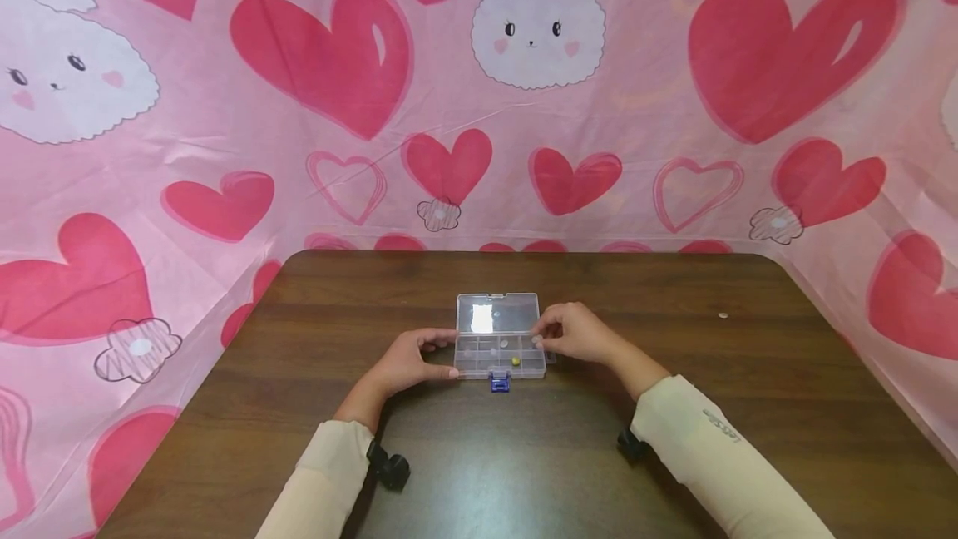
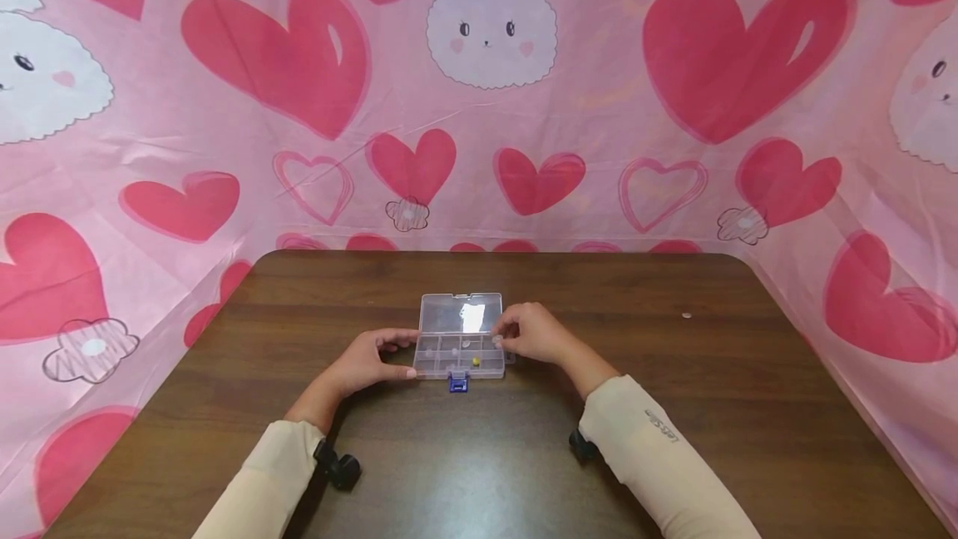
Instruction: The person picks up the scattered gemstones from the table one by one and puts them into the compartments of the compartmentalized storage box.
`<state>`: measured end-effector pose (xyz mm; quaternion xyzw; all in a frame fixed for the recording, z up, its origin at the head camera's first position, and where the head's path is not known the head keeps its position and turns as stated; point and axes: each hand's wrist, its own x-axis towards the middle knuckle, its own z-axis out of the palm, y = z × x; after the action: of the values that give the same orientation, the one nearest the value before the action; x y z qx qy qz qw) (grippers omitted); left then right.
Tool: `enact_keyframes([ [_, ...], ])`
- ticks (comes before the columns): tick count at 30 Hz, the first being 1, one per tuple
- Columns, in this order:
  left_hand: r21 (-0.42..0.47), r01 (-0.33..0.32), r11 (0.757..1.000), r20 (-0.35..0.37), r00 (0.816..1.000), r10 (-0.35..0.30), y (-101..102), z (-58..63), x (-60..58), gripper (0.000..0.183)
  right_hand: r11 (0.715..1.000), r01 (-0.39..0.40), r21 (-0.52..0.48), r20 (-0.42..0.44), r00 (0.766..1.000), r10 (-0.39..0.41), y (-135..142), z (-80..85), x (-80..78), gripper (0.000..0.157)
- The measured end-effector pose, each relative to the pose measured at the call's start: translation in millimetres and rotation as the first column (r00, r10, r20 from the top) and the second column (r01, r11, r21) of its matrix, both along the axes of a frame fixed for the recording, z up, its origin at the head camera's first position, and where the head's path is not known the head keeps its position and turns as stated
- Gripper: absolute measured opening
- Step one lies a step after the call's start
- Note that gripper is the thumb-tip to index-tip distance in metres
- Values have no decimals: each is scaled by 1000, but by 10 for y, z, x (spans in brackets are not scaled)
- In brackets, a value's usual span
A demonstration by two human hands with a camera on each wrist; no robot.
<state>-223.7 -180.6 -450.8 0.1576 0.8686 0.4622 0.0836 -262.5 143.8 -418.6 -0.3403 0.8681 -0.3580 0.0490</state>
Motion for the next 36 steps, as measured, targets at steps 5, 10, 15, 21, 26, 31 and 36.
enact_keyframes([
  [5, 7, 3, 1000, 3, 1000, -3, -5, 3, 7, 60, 1000, 4, 5, 11, 1000, -4, -5, -12, -1, 12],
  [10, 3, 5, 1000, 2, 1000, -5, -9, -7, -4, 61, 1000, 16, -10, 34, 999, -16, 10, -21, 15, 13],
  [15, 6, -1, 1000, 9, 1000, 1, -17, -12, 0, 62, 998, 38, -52, 48, 998, -35, 41, -14, 39, 14],
  [21, -1, -4, 1000, 2, 1000, 4, -14, -11, 5, 63, 991, 81, -109, 42, 996, -76, 85, 24, 81, 16],
  [26, -2, 0, 1000, 1, 1000, 0, -11, -15, 6, 63, 989, 93, -116, 12, 996, -92, 129, 55, 121, 17],
  [31, 1, -1, 1000, 3, 1000, 1, -8, -8, 9, 62, 987, 104, -120, 12, 995, -104, 190, 95, 159, 18],
  [36, -1, -12, 1000, 12, 1000, 12, -2, -1, -1, 62, 979, 130, -160, 0, 991, -131, 266, 123, 194, 18],
])
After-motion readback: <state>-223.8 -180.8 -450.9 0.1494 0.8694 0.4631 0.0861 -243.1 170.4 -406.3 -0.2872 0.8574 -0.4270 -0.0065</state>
